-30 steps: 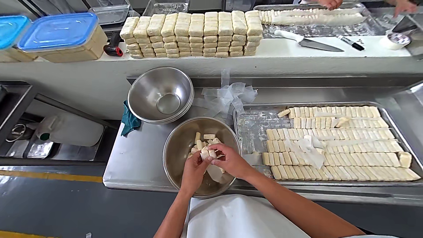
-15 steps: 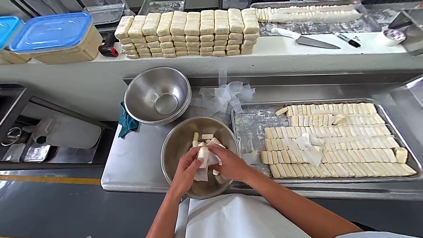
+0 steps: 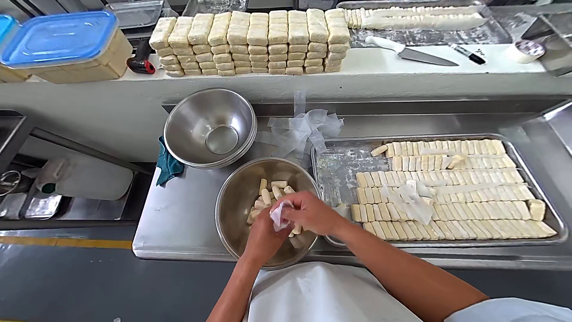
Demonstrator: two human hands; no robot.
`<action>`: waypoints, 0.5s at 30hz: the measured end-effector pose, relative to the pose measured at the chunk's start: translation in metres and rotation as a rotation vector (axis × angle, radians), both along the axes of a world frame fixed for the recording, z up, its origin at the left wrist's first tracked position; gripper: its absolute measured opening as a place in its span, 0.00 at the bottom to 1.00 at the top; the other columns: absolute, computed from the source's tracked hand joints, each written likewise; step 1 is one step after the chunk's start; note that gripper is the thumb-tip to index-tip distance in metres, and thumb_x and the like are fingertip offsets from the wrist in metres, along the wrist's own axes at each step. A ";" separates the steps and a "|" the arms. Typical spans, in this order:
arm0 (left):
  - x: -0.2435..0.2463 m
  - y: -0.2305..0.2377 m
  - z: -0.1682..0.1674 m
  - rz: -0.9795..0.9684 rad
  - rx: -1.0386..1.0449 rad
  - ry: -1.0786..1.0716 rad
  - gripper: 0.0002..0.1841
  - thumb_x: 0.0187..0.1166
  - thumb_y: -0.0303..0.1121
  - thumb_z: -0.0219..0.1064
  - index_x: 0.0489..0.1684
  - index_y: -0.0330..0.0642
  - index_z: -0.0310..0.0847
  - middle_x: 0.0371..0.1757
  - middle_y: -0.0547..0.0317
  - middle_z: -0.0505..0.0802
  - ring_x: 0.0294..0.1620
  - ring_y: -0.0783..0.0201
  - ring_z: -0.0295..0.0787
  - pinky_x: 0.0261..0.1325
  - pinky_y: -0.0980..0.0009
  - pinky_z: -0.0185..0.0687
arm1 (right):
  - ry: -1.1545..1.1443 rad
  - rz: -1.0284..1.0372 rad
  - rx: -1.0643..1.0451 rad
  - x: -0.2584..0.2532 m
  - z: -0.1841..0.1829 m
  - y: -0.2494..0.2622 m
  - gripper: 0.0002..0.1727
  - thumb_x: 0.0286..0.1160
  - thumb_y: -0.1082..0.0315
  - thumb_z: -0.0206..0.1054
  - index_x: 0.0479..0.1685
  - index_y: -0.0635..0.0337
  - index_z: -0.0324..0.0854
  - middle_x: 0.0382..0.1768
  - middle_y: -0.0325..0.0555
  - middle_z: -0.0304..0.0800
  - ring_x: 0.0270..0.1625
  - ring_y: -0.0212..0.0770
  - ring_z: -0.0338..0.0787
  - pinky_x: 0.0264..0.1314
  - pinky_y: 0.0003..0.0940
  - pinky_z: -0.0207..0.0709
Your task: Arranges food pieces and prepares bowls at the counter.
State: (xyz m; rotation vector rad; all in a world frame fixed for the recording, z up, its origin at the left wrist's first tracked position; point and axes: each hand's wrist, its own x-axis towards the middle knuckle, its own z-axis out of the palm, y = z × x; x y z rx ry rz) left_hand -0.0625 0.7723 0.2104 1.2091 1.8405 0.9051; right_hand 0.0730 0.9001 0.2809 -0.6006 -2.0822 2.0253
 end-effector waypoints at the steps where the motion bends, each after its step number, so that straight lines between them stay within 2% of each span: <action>1: 0.002 0.001 -0.004 -0.004 -0.016 0.005 0.23 0.72 0.46 0.75 0.60 0.40 0.87 0.59 0.49 0.92 0.66 0.54 0.87 0.72 0.48 0.80 | 0.058 -0.028 -0.037 0.000 0.006 0.005 0.11 0.83 0.71 0.60 0.44 0.65 0.88 0.31 0.39 0.90 0.33 0.28 0.87 0.42 0.26 0.84; 5: 0.003 0.004 -0.005 0.001 -0.108 0.124 0.18 0.81 0.39 0.66 0.65 0.41 0.87 0.67 0.48 0.89 0.71 0.50 0.84 0.74 0.46 0.77 | 0.206 -0.195 -0.069 -0.002 0.021 0.036 0.11 0.81 0.72 0.58 0.41 0.63 0.87 0.29 0.35 0.91 0.30 0.26 0.87 0.36 0.24 0.84; 8: -0.004 0.001 -0.004 0.073 -0.203 0.102 0.26 0.82 0.38 0.67 0.79 0.41 0.75 0.77 0.44 0.82 0.77 0.47 0.79 0.79 0.45 0.73 | 0.170 -0.441 0.009 -0.009 0.028 0.077 0.10 0.84 0.72 0.60 0.46 0.66 0.86 0.30 0.38 0.92 0.31 0.29 0.90 0.37 0.28 0.87; 10: -0.009 -0.006 -0.009 0.120 -0.149 0.051 0.29 0.81 0.39 0.68 0.82 0.40 0.72 0.77 0.42 0.82 0.77 0.47 0.80 0.78 0.47 0.76 | 0.130 -0.586 0.000 -0.021 0.019 0.124 0.10 0.87 0.71 0.59 0.50 0.68 0.84 0.31 0.41 0.93 0.31 0.31 0.91 0.40 0.30 0.88; 12: -0.012 -0.013 -0.012 0.126 -0.091 0.023 0.28 0.81 0.38 0.68 0.81 0.39 0.73 0.76 0.42 0.83 0.76 0.48 0.82 0.77 0.48 0.77 | 0.043 -0.680 -0.047 -0.026 -0.009 0.179 0.12 0.87 0.71 0.60 0.59 0.71 0.79 0.38 0.48 0.94 0.35 0.36 0.93 0.43 0.32 0.89; 13: -0.013 -0.015 -0.011 0.124 -0.066 0.022 0.28 0.81 0.38 0.68 0.80 0.38 0.74 0.75 0.43 0.84 0.75 0.49 0.82 0.77 0.49 0.78 | -0.049 -0.690 -0.037 -0.021 -0.025 0.205 0.18 0.86 0.70 0.62 0.69 0.69 0.73 0.48 0.53 0.92 0.41 0.39 0.94 0.47 0.34 0.89; 15: -0.013 -0.022 -0.009 0.125 -0.027 0.036 0.27 0.82 0.39 0.67 0.78 0.36 0.75 0.74 0.44 0.85 0.74 0.51 0.84 0.75 0.50 0.80 | -0.339 -0.657 0.166 0.008 -0.052 0.242 0.44 0.78 0.66 0.72 0.90 0.67 0.51 0.68 0.65 0.82 0.61 0.53 0.90 0.64 0.47 0.86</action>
